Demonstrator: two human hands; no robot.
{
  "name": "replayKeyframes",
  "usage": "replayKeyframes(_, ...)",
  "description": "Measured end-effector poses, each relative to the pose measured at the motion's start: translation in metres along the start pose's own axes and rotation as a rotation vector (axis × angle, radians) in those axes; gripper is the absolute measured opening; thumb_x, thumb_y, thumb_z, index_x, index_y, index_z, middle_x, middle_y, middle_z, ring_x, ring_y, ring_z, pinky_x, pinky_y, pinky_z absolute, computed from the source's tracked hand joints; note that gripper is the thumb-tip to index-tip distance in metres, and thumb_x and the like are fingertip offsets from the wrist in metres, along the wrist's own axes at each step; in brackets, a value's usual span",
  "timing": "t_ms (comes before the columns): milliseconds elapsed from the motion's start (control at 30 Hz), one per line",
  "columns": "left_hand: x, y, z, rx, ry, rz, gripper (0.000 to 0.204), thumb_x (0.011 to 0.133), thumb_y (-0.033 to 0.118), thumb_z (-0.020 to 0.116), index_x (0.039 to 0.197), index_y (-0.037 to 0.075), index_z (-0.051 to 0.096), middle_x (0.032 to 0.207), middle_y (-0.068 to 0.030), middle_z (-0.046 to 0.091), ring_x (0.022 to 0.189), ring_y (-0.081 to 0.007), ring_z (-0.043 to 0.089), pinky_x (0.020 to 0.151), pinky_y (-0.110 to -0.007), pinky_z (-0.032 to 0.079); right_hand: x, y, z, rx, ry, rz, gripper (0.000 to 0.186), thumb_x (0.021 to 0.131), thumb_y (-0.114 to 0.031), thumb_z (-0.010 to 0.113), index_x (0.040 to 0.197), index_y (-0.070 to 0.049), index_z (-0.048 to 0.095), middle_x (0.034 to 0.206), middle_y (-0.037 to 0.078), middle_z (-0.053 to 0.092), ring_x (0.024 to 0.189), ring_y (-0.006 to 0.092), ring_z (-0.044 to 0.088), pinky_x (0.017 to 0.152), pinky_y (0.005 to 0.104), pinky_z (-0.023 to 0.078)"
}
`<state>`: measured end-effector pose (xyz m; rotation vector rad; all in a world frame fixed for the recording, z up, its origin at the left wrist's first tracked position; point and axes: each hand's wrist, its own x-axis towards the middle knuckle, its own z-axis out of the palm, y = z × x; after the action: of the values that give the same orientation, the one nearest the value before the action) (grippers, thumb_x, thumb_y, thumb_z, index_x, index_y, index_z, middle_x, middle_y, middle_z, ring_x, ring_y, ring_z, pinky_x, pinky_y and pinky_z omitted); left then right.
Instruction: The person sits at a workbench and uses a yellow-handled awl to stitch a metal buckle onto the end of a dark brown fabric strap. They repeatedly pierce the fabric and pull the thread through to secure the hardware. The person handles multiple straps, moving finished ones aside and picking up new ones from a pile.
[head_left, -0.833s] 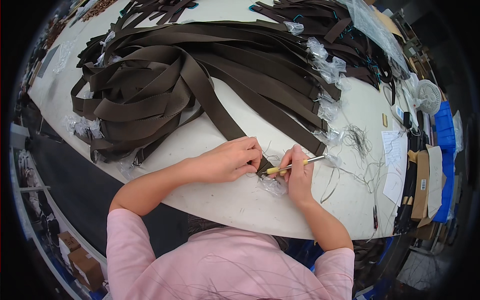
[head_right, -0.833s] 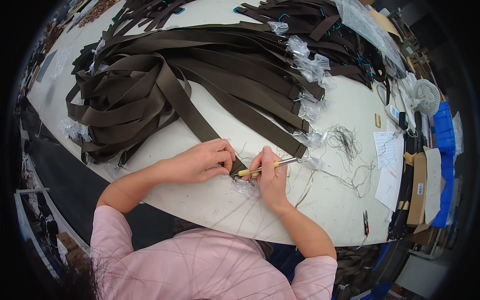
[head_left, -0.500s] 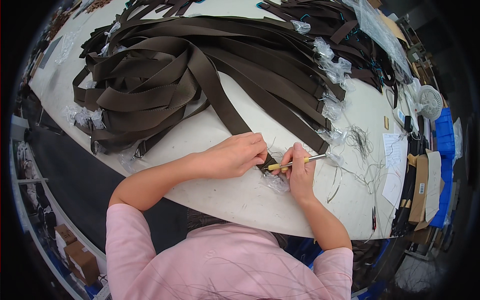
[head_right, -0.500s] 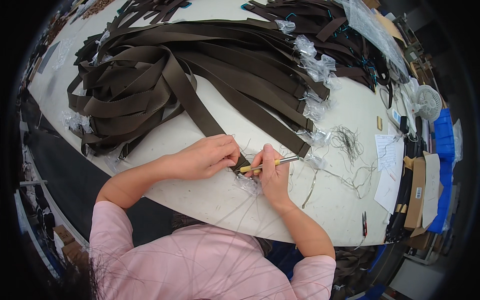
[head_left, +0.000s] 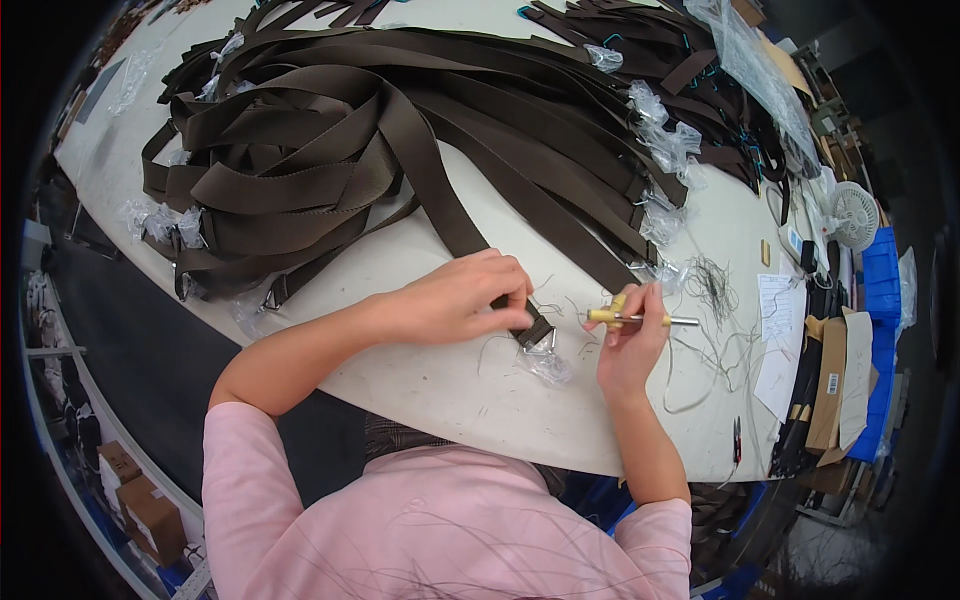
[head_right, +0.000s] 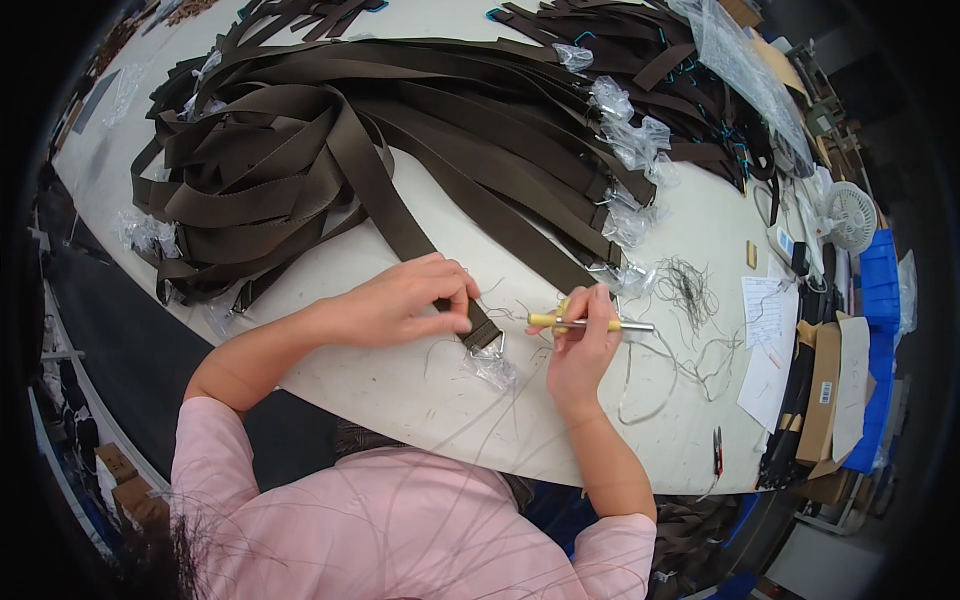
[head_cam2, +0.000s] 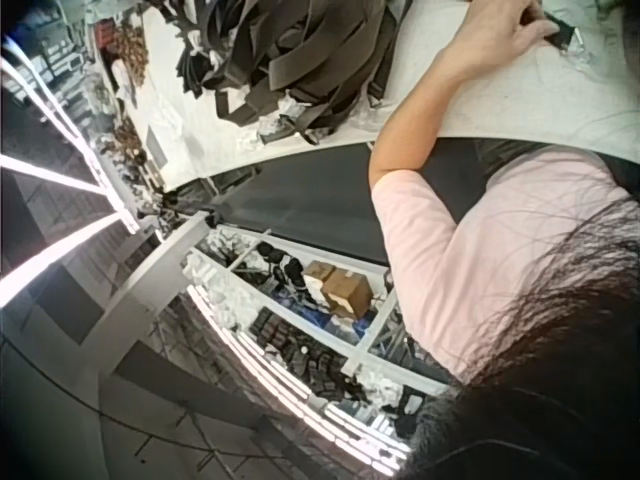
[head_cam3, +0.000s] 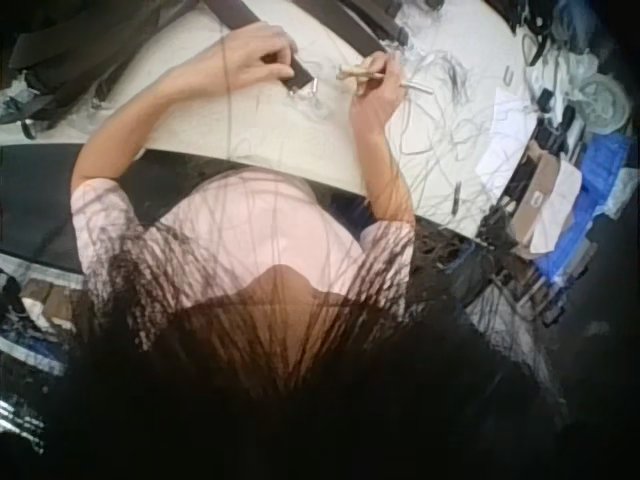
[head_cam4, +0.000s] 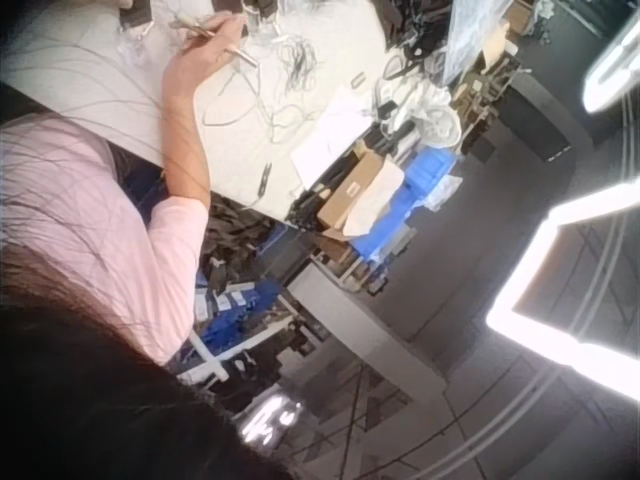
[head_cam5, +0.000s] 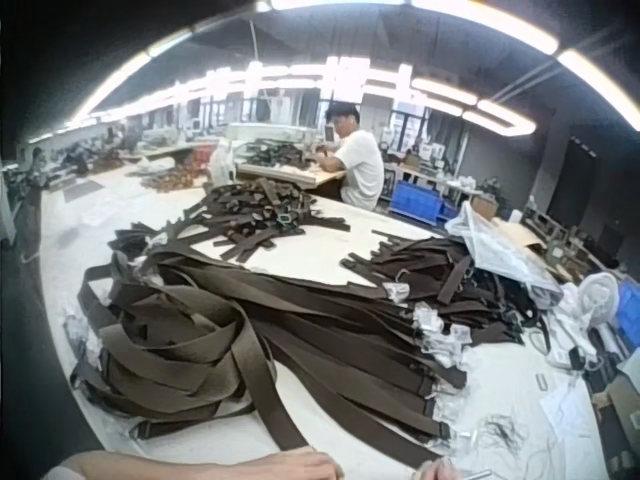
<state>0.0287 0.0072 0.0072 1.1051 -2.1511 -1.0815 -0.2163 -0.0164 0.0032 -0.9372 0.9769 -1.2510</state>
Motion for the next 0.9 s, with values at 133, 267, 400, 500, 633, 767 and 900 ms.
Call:
replayKeyframes(133,0.003,-0.007,0.014,0.222,0.086,0.133,0.036,0.091,0.010,0.070,0.127,0.010,0.064,0.140,-0.0067,0.057,0.118,-0.0287,0.052,0.103,-0.042,0.042,-0.013,0.007,-0.004,-0.259,-0.155,-0.072,0.048,0.113,-0.036,0.038,0.076,-0.008,0.047,0.069,0.001,0.046,0.052,0.0080,0.044,0.051,0.0257,0.047)
replayKeyframes(267,0.011,-0.017,0.021,0.252,0.166,0.087,0.040,0.091,0.009,0.071,0.130,0.012,0.064,0.139,-0.0051,0.058,0.118,-0.0276,0.053,0.104,-0.042,0.041,-0.009,0.014,-0.002,-0.357,-0.151,-0.033,0.052,0.114,-0.039,0.037,0.078,-0.005,0.054,0.068,0.002,0.054,0.055,0.0058,0.044,0.051,0.0209,0.036)
replayKeyframes(400,0.013,-0.022,0.027,0.223,0.219,0.054,0.037,0.090,0.014,0.072,0.126,0.012,0.064,0.138,-0.0043,0.058,0.118,-0.0267,0.052,0.101,-0.041,0.041,-0.003,0.018,-0.005,-0.269,-0.092,0.047,0.052,0.114,-0.040,0.036,0.077,-0.006,0.052,0.066,0.001,0.053,0.050,0.0070,0.045,0.047,0.0210,0.037)
replayKeyframes(500,0.015,-0.009,0.032,0.259,0.246,-0.007,0.039,0.088,0.023,0.077,0.122,0.011,0.064,0.136,-0.0048,0.057,0.119,-0.0263,0.052,0.100,-0.042,0.040,0.002,0.016,-0.005,-0.189,-0.052,0.079,0.051,0.112,-0.042,0.038,0.077,-0.007,0.050,0.064,0.001,0.049,0.046,0.0076,0.044,0.046,0.0227,0.044)
replayKeyframes(633,0.013,-0.003,0.034,0.280,0.249,-0.035,0.051,0.082,0.034,0.083,0.121,0.011,0.060,0.135,-0.0058,0.055,0.122,-0.0266,0.050,0.103,-0.044,0.037,0.005,0.013,0.001,-0.070,0.018,0.063,0.052,0.112,-0.043,0.038,0.075,-0.009,0.050,0.061,0.000,0.047,0.044,0.0081,0.044,0.045,0.0227,0.044)
replayKeyframes(767,0.010,0.002,0.040,0.353,0.280,-0.012,0.056,0.081,0.035,0.084,0.124,0.011,0.057,0.138,-0.0063,0.051,0.125,-0.0273,0.048,0.107,-0.044,0.035,0.004,0.015,-0.008,-0.298,-0.136,0.055,0.052,0.113,-0.038,0.039,0.076,-0.005,0.052,0.064,0.002,0.052,0.052,0.0094,0.054,0.047,0.0231,0.039)
replayKeyframes(900,0.009,0.004,0.039,0.345,0.258,-0.034,0.058,0.080,0.036,0.084,0.125,0.011,0.056,0.139,-0.0064,0.050,0.125,-0.0277,0.048,0.108,-0.045,0.034,0.001,0.012,-0.001,-0.333,-0.160,0.047,0.049,0.113,-0.035,0.041,0.076,-0.004,0.052,0.065,0.003,0.053,0.055,0.0109,0.056,0.052,0.0249,0.042)
